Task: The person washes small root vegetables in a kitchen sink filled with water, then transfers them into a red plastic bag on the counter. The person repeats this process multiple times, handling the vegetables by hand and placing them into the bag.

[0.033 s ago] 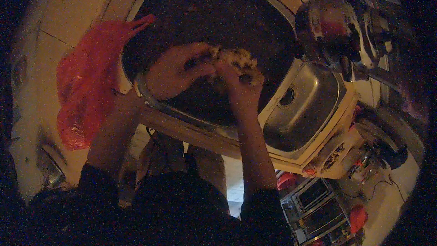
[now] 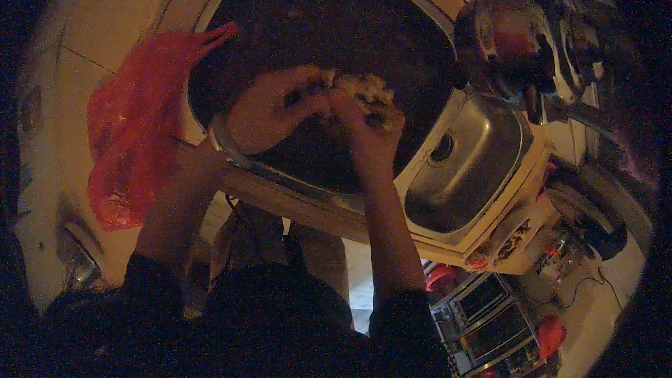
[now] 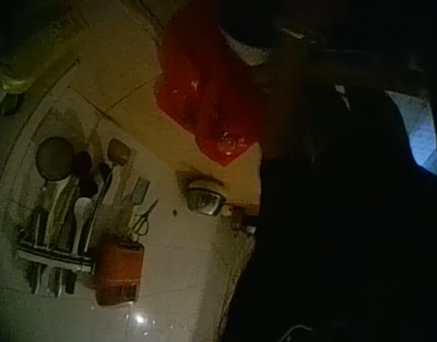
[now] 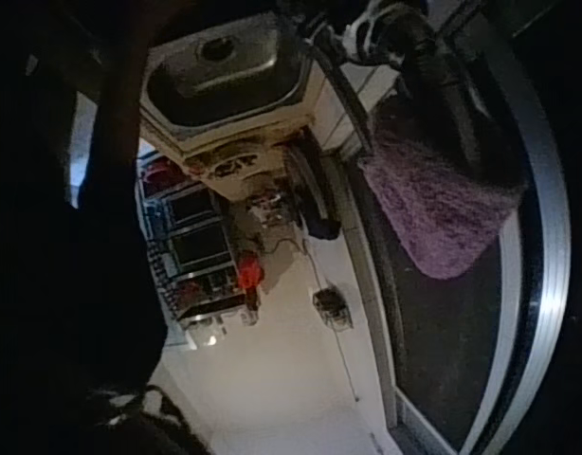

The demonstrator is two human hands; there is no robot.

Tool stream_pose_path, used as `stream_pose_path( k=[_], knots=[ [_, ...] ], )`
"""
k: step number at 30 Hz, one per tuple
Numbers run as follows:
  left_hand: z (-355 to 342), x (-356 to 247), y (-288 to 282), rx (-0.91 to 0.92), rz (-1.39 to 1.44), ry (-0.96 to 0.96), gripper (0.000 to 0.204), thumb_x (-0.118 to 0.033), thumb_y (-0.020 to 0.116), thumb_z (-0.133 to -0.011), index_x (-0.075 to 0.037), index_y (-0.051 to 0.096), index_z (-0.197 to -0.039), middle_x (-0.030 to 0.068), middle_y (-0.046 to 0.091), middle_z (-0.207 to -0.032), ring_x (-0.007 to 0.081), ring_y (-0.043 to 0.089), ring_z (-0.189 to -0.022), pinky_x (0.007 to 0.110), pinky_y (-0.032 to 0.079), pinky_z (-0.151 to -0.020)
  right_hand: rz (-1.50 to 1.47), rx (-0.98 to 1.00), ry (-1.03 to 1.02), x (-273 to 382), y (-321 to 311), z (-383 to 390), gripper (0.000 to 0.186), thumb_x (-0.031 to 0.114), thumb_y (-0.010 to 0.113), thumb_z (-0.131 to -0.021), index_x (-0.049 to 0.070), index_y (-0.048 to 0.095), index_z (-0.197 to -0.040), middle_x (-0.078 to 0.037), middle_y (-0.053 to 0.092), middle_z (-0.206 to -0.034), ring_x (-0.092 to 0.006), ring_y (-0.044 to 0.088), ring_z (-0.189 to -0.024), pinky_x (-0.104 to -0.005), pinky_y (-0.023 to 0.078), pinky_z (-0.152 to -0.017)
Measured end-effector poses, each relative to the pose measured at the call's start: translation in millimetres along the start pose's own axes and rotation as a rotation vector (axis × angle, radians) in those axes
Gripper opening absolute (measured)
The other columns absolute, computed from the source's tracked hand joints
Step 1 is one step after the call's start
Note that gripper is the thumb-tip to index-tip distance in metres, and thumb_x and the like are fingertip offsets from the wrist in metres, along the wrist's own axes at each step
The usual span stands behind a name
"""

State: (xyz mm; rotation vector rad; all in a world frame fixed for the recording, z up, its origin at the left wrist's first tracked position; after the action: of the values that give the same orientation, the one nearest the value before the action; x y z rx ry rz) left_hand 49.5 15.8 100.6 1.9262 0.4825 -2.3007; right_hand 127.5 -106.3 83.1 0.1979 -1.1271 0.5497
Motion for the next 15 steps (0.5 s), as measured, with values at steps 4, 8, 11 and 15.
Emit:
stream_pose_path(
  k=[4,8,11,15],
  knots=[
    [11,22,-6,-0.202,0.024,-0.102,0.025,-0.023,0.062,-0.081,-0.001,0.058,-0.092,0.0142,0.063,-0.079,0.0283,0.062,-0.067,0.034,0.048,-0.062,0.341,0.016,-0.634,43,21,7,0.024,0.014,0.072,-0.075,0.002,0.064,-0.094,-0.005,0.065,-0.088,-0.0100,0.059,-0.067,-0.0229,0.048,-0.058],
    [14,37,-4,-0.225,0.085,-0.062,0.027,-0.025,0.061,-0.082,-0.003,0.059,-0.097,0.0121,0.064,-0.082,0.0256,0.062,-0.074,0.033,0.048,-0.068,0.103,-0.006,-0.151,-2,0,-11,0.023,0.018,0.072,-0.076,0.004,0.065,-0.094,-0.003,0.064,-0.085,-0.0097,0.056,-0.064,-0.0229,0.046,-0.060],
    [3,77,4,-0.149,0.061,-0.259,0.034,-0.029,0.057,-0.084,-0.003,0.056,-0.106,0.0126,0.064,-0.088,0.0260,0.061,-0.082,0.035,0.047,-0.073,0.097,-0.068,0.122,-36,-17,-24,0.025,0.025,0.070,-0.078,0.005,0.065,-0.090,-0.002,0.063,-0.080,-0.0089,0.055,-0.064,-0.0232,0.046,-0.059],
    [-27,159,26,-0.012,0.007,-0.615,0.043,-0.033,0.049,-0.087,-0.004,0.051,-0.118,0.0169,0.063,-0.094,0.0294,0.061,-0.089,0.040,0.046,-0.081,0.246,0.003,0.157,-78,-10,-65,0.038,0.038,0.070,-0.075,0.005,0.065,-0.092,-0.006,0.065,-0.078,-0.0151,0.062,-0.068,-0.0295,0.049,-0.061]
  ],
)
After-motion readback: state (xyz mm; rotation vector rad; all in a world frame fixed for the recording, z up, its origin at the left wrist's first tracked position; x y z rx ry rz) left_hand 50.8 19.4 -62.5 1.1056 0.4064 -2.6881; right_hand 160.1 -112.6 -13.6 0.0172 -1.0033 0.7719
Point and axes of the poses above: each hand's wrist, its own z-axis away from the middle knuckle, its own y-axis out of the palm, x = y × z, the point moved 10 cm from there along -z, towards the middle knuckle
